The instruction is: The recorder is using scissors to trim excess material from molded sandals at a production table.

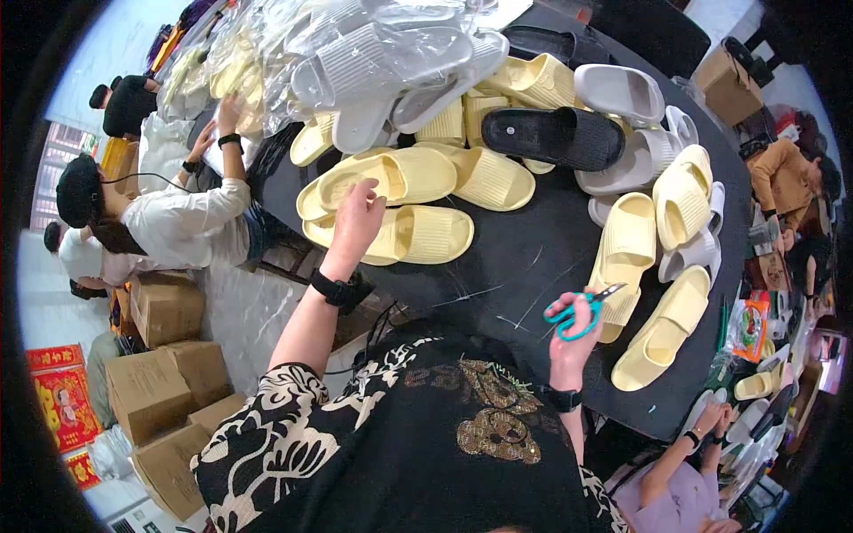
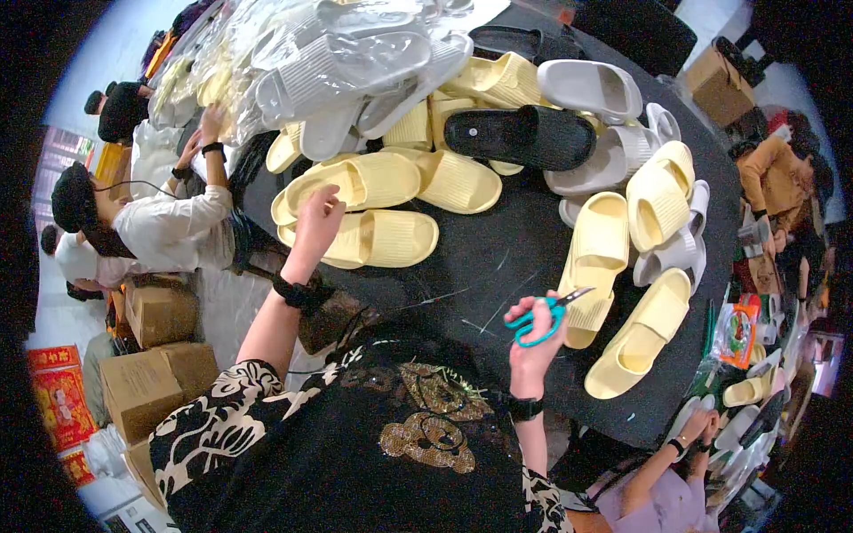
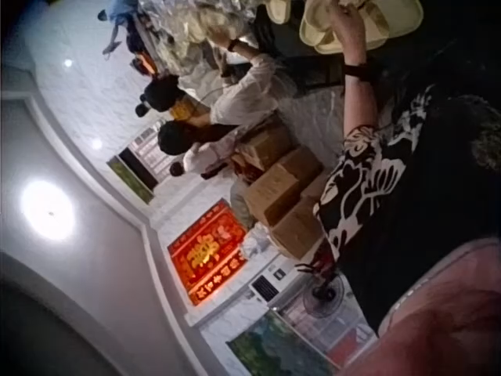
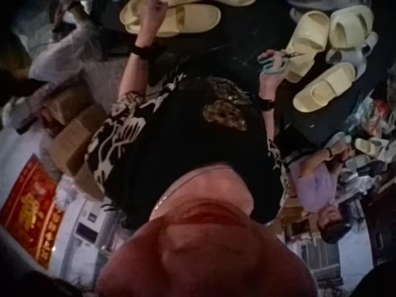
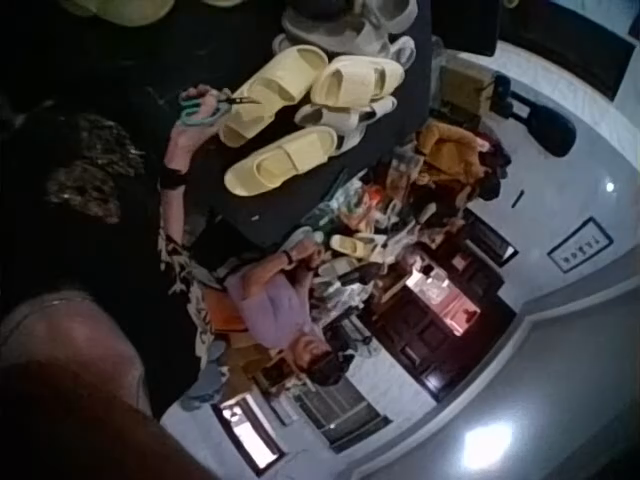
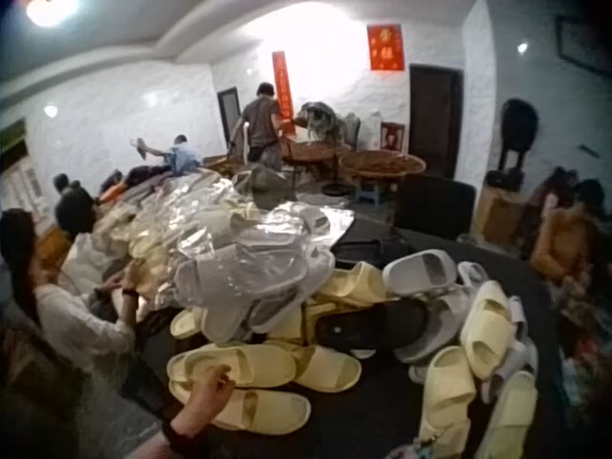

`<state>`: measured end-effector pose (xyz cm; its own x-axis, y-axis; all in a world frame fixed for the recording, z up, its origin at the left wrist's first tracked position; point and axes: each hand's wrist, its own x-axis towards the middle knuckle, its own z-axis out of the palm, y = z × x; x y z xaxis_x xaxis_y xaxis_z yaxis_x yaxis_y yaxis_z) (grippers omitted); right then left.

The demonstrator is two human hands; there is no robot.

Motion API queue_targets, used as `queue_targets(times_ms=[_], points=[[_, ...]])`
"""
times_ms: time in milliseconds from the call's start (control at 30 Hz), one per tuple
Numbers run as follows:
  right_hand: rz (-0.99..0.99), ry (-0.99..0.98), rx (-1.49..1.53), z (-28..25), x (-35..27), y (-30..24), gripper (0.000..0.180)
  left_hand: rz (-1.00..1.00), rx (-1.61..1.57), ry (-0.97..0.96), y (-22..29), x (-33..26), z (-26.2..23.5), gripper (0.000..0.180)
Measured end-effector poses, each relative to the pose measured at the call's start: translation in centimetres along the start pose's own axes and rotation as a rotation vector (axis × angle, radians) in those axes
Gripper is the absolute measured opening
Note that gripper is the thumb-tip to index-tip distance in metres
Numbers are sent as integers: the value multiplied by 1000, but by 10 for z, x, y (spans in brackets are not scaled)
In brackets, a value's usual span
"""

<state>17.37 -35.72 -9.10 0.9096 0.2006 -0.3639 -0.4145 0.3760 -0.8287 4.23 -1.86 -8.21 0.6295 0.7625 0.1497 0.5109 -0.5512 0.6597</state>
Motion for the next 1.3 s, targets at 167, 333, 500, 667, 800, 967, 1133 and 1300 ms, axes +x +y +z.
queue_targets(times_ms=[167, 333, 500, 667, 800, 967, 1133, 1300], points=[[50, -137, -189, 12, -13, 0, 29, -142, -14, -302, -3, -8, 17, 51], [61, -284, -277, 15, -16, -1, 35, -489, -757, -409, 12, -10, 40, 54], [139, -391, -354, 30, -21, -10, 39, -468, -1014, -364, 28, -19, 37, 44], [188, -639, -309, 51, -24, -17, 46, -329, -1146, -345, 42, -38, 34, 37], [377, -792, -259, 68, -33, -30, 42, -300, -1135, -355, 57, -50, 26, 37], [571, -861, -186, 70, -29, -23, 40, -216, -1084, -377, 71, -62, 24, 41], [633, -822, -101, 69, -27, -17, 40, -191, -1045, -405, 83, -70, 14, 37], [619, -786, -38, 69, -25, -17, 38, -159, -1079, -404, 82, -77, 16, 39]])
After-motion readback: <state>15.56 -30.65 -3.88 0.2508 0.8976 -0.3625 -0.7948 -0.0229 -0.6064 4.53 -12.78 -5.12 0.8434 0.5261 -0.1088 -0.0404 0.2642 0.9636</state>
